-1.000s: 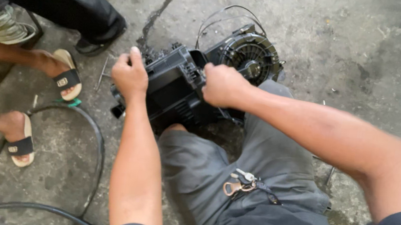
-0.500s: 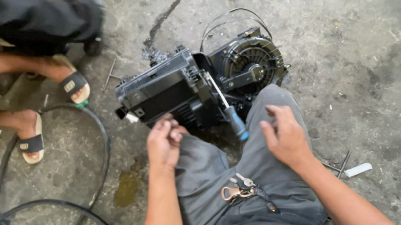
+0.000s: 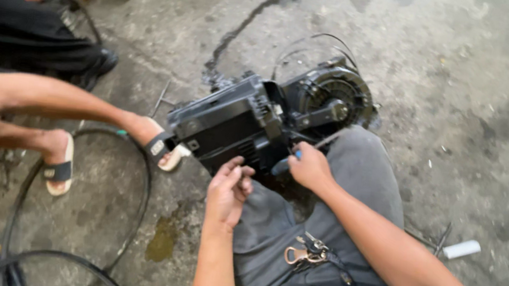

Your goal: The person assembles a car air conditioning unit by attaching a filter and connecting hoses using a T-handle wrench and a screwdriver. The person then secures the unit with screws and adjusts internal components.

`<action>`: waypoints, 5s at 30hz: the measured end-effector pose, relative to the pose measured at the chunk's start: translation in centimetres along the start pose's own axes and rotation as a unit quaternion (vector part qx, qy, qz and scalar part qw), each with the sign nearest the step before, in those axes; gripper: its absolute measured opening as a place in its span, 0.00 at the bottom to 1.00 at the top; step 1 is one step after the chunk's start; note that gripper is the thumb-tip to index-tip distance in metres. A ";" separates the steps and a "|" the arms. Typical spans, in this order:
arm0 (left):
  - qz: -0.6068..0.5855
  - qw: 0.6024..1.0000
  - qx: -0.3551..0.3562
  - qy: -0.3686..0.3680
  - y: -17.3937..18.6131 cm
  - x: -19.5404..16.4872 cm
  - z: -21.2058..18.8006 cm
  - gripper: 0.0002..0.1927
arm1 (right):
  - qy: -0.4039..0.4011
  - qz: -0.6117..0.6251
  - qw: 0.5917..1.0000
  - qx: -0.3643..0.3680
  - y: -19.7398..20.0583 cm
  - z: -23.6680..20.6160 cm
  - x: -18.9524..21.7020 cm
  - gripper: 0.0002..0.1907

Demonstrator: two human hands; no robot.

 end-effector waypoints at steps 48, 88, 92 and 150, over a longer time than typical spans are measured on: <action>-0.199 0.975 0.022 -0.099 4.5 -2.9 3.0 0.17 | 0.025 0.142 0.898 0.416 -0.1 -6.5 8.0 0.29; -0.117 0.959 -0.255 -0.050 12.0 -12.8 4.5 0.12 | 0.487 -0.247 0.828 0.129 -7.9 -13.7 26.3 0.19; -0.104 0.960 -0.255 -0.048 12.0 -13.2 4.1 0.12 | 0.479 -0.264 0.827 0.130 -8.5 -13.1 26.3 0.18; 0.287 0.831 -0.408 -0.245 13.8 -11.8 -1.0 0.21 | 0.634 -0.403 0.646 0.133 -5.8 -9.7 35.9 0.34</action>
Point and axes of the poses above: each hand's wrist, its own z-axis towards the middle knuckle, its own y-axis out of the back of the hand, x = y × z, the point moved 7 cm from there along z, towards the middle knuckle, and after that the axes turned 2 degrees about y, right-handed, at the moved point
